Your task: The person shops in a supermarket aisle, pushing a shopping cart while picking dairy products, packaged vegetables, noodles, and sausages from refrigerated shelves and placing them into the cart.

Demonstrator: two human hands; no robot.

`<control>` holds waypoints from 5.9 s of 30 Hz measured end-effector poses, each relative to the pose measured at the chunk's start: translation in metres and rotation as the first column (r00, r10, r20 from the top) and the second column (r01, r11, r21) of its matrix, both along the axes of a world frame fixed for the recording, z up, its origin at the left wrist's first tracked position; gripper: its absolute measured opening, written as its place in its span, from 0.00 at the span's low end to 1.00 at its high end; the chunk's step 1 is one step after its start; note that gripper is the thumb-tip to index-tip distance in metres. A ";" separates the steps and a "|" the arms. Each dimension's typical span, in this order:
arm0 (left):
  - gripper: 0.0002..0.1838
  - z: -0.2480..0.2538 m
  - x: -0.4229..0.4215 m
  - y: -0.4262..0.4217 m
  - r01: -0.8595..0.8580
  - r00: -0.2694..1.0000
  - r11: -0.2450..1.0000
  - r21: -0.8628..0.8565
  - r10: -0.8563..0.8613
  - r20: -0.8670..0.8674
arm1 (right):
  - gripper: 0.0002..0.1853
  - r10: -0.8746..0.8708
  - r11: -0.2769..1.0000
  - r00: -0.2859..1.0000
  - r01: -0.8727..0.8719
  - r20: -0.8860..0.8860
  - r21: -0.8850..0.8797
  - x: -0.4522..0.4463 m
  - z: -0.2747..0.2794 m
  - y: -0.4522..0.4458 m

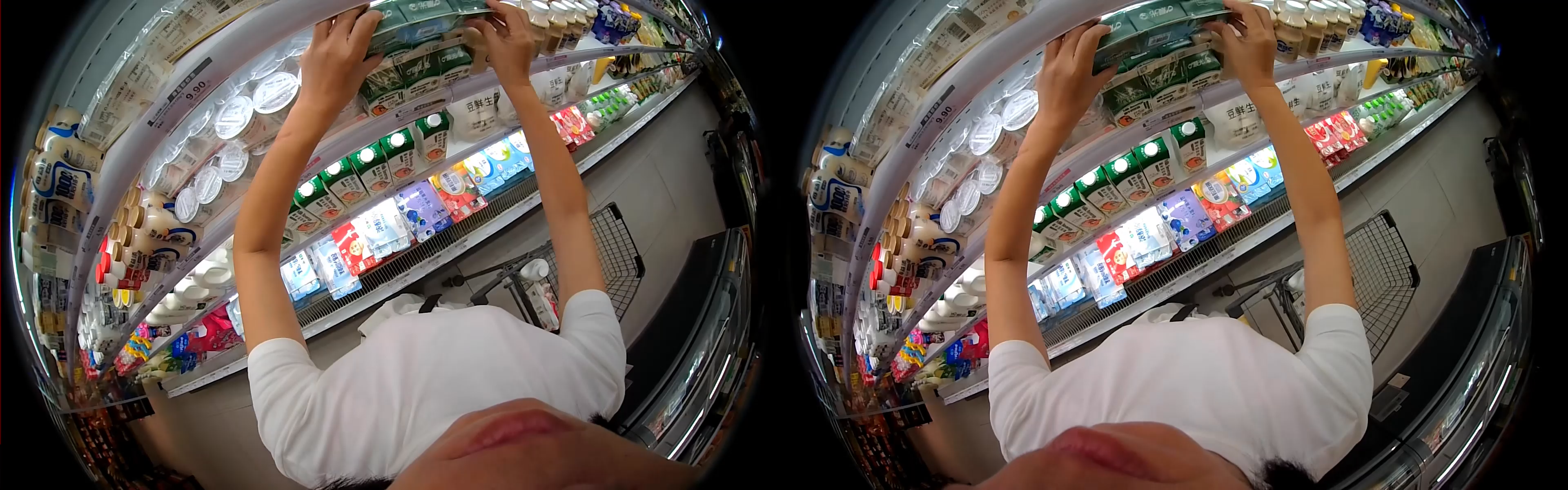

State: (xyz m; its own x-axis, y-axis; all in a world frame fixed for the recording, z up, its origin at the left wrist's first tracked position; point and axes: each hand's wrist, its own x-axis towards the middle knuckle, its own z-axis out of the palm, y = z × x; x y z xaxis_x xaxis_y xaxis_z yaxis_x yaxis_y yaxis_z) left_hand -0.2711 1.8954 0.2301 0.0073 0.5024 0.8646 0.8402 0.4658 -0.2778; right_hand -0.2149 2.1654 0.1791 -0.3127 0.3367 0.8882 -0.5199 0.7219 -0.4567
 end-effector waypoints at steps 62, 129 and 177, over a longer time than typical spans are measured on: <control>0.37 -0.104 0.253 0.172 0.716 -0.636 0.367 0.594 -0.007 0.771 | 0.38 0.322 0.410 0.867 0.234 0.380 -0.882 0.515 -0.075 -0.049; 0.25 -0.337 0.375 0.220 0.702 0.134 0.704 -0.105 0.014 0.991 | 0.38 0.046 0.406 0.256 0.878 0.965 -0.252 0.627 -0.585 0.184; 0.23 -0.322 0.396 0.578 0.559 0.587 0.795 -0.234 -0.181 0.789 | 0.18 -0.856 0.180 -0.120 0.844 0.504 0.506 0.642 -0.304 0.296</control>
State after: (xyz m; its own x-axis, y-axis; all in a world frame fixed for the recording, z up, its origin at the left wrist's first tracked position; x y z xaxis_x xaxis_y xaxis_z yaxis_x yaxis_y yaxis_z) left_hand 0.1245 2.4735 -0.0914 -0.2206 0.8986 0.3792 0.9164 0.0578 0.3960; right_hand 0.4271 2.4614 -0.1248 -0.1432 0.7593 0.6348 0.9103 0.3527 -0.2166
